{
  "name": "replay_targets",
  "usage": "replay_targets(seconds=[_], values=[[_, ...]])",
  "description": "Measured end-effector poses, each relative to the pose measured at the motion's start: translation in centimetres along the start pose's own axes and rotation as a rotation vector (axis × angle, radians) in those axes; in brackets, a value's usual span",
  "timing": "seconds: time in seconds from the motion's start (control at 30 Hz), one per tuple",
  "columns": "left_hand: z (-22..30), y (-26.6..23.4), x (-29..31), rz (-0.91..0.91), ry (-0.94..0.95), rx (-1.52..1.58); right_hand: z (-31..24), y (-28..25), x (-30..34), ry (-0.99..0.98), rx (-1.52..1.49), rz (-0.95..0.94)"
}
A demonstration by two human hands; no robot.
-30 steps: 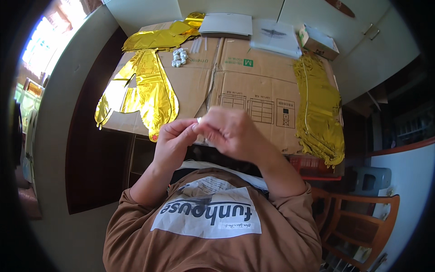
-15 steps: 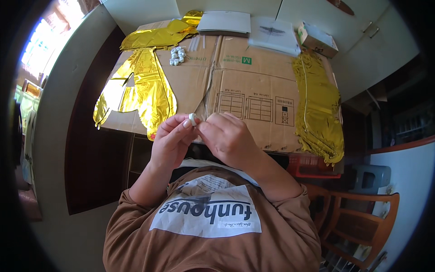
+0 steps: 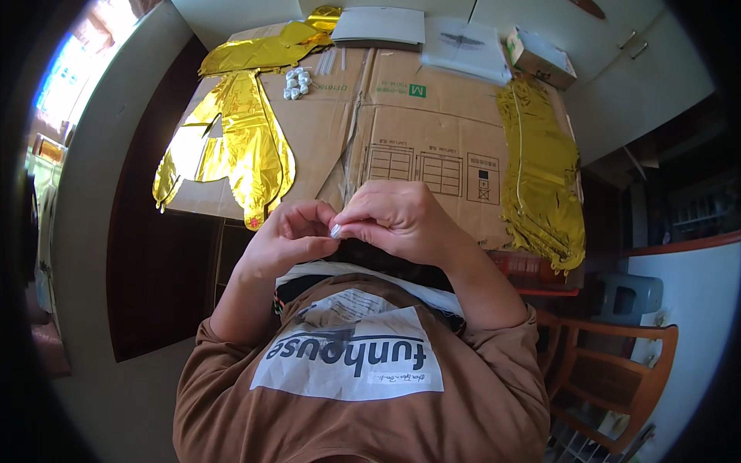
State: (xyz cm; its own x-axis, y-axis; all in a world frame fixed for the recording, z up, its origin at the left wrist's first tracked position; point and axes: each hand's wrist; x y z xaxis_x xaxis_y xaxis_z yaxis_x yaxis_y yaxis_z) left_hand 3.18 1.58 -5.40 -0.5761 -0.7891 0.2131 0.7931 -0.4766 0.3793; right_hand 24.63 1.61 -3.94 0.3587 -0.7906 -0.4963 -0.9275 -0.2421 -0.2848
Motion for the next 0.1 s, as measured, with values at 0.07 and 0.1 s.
replay_targets(seconds=[0.07, 0.1], values=[[-0.06, 0.08, -0.03, -0.03, -0.043, 0.012, 0.46, -0.35, 0.37, 0.042, -0.029, -0.07], [-0.29, 0.09, -0.07, -0.034, -0.051, 0.013, 0.36, -0.44, 0.42, 0.072, 0.012, -0.069]])
Point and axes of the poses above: each hand's wrist, its own x-axis away from the middle knuckle, its own y-axis out of the palm, z = x × y, and after that the axes turned 8 degrees about z, right-handed
